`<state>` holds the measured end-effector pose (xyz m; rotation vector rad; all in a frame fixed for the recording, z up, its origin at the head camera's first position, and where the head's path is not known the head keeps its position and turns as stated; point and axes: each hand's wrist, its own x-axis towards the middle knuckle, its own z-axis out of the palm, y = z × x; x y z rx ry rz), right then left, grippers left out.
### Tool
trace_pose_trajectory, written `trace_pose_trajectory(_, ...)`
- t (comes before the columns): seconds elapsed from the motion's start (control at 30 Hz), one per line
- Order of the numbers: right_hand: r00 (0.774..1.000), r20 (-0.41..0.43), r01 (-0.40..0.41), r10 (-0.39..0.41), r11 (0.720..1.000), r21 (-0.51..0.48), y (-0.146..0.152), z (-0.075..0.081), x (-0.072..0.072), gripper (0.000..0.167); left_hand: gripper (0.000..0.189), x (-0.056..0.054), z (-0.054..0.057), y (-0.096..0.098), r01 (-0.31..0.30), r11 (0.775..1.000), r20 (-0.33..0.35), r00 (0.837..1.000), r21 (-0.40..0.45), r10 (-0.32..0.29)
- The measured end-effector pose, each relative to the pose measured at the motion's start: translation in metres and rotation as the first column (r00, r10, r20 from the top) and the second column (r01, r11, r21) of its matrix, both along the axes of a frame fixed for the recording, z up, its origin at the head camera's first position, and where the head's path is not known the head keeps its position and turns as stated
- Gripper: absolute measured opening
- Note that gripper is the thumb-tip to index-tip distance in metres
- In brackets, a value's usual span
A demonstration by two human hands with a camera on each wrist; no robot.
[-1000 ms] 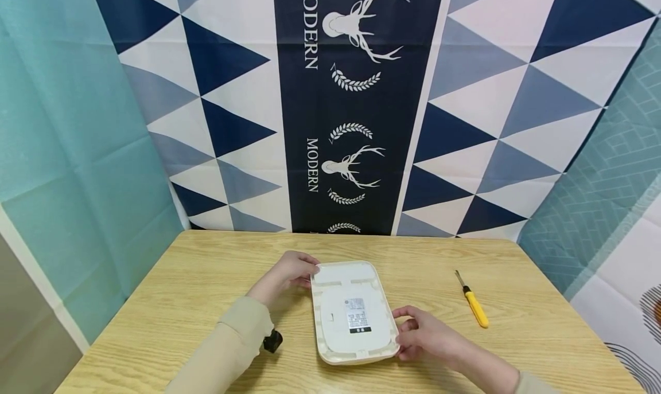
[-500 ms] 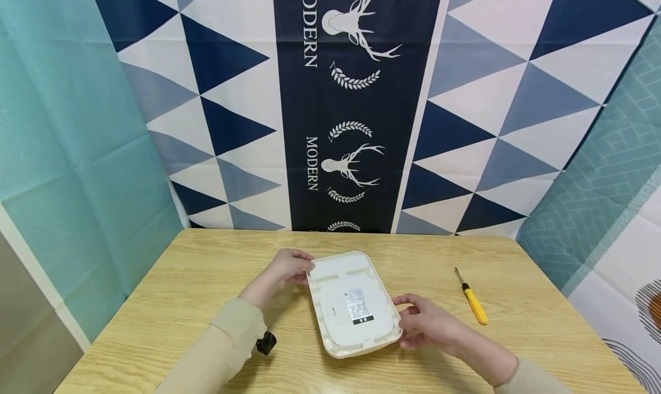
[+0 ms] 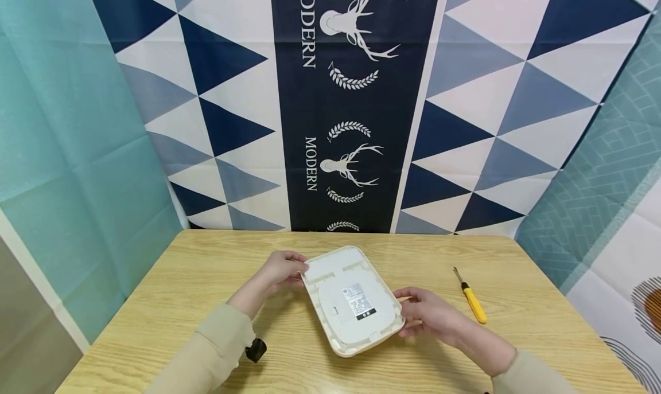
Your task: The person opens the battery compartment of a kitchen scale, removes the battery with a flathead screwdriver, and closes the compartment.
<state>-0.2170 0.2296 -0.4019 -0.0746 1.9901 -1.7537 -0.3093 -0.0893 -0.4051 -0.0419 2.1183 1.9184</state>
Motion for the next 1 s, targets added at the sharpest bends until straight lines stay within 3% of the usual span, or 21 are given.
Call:
trace_pose_trajectory(0.3,0.999,-0.032,0.025,-0.026,0.999,-0.046,0.003,0.004,-0.008,0.057,0.025,0.008,0.004,-0.003,-0.014,0.999,-0.011,1.0,0.037,0.014)
trace_pose_trajectory(0.6,0.996,-0.086,0.033,-0.036,0.999,-0.03,0.005,0.008,-0.016,0.054,0.028,0.017,0.008,-0.007,-0.037,0.996,-0.007,0.999,0.083,0.037)
trace_pose_trajectory(1.0,0.993,-0.087,0.083,-0.083,0.997,-0.005,0.007,0.009,-0.03,0.05,0.032,0.024,-0.003,-0.013,-0.019,0.996,0.012,1.0,0.089,0.018)
